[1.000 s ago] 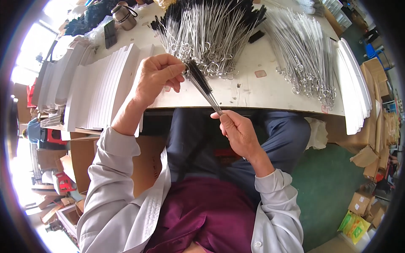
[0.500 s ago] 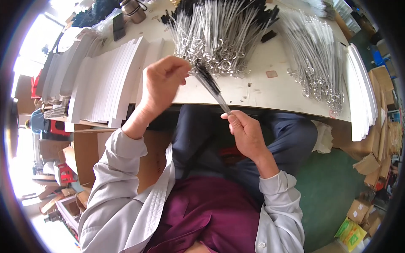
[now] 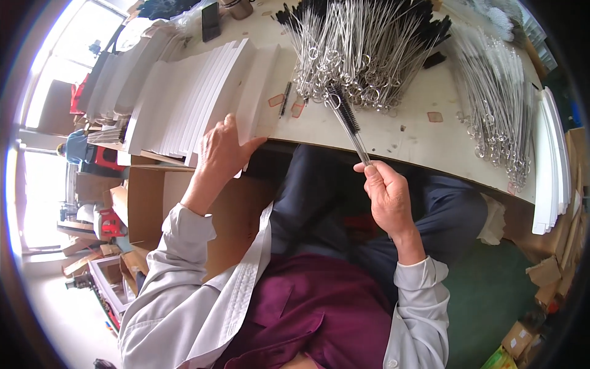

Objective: Packing industrial cleaning brushes into white cardboard sleeves at an assembly table.

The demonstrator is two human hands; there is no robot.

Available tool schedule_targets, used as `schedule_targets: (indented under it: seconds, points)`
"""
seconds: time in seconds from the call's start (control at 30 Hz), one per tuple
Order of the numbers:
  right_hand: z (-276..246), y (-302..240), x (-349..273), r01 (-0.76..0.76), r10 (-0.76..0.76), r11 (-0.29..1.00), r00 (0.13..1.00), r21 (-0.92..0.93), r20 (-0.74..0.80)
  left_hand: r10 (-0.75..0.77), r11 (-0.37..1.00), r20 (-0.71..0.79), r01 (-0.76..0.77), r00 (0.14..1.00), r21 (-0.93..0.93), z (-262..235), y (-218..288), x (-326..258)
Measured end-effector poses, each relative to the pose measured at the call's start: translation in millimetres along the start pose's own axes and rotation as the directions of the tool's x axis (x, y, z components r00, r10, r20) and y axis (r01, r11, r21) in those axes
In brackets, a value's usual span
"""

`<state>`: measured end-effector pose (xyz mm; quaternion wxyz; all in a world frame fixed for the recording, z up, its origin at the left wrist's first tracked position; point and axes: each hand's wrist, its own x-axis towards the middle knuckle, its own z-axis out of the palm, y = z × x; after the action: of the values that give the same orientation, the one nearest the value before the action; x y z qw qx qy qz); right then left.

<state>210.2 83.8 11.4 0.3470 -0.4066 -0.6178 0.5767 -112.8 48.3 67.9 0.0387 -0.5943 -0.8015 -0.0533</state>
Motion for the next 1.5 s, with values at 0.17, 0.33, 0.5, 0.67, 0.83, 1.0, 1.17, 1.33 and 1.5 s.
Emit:
schedule_targets:
  seconds: [0.17,0.33,0.5,0.67,0.83,1.0,1.17,1.33,1.5]
  points:
    - [4.5,2.0,1.8,0.020,-0.020,1.000,1.000,0.015,0.009,-0.136,0.990,0.223,0.140,0.965,0.002,16.5,-11.1,3.0]
    - [-2.0,-1.5,-3.4,-0.026,0.025,0.999,0.999,0.031,0.036,-0.145,0.381,0.443,0.463,0.885,-0.800,2.4,-22.4,4.3]
    - [2.4,-20.0,-9.8,-0.034,0.030,0.999,0.993,0.032,0.111,0.063,-0.252,0.372,0.375,0.926,-0.892,-5.0,-6.9,7.7]
    - [6.7,-35.3,-22.1,-0.065,0.043,0.995,0.966,0.079,0.254,-0.010,-0.415,0.261,0.234,0.965,-0.880,7.2,10.2,23.9]
    - [13.8,-35.9,-29.0,-0.161,0.109,0.979,0.928,0.122,0.357,0.013,-0.535,0.200,0.175,0.980,-0.826,8.3,30.5,27.2]
    - [17.9,-28.2,-28.2,-0.237,0.184,0.967,0.901,0.090,0.392,-0.002,-0.582,0.156,0.125,0.988,-0.804,3.5,42.9,24.0]
    - [16.4,-23.1,-24.7,-0.215,0.183,0.975,0.913,0.050,0.364,-0.017,-0.563,0.134,0.102,0.991,-0.820,2.1,49.4,15.8]
    - [14.0,-21.8,-21.7,-0.206,0.193,0.979,0.915,-0.002,0.353,0.008,-0.559,0.195,0.166,0.981,-0.812,9.7,63.5,2.9]
    - [15.9,-19.3,-13.7,-0.221,0.195,0.975,0.907,0.029,0.374,0.019,-0.607,0.283,0.237,0.959,-0.759,20.3,83.6,-8.2]
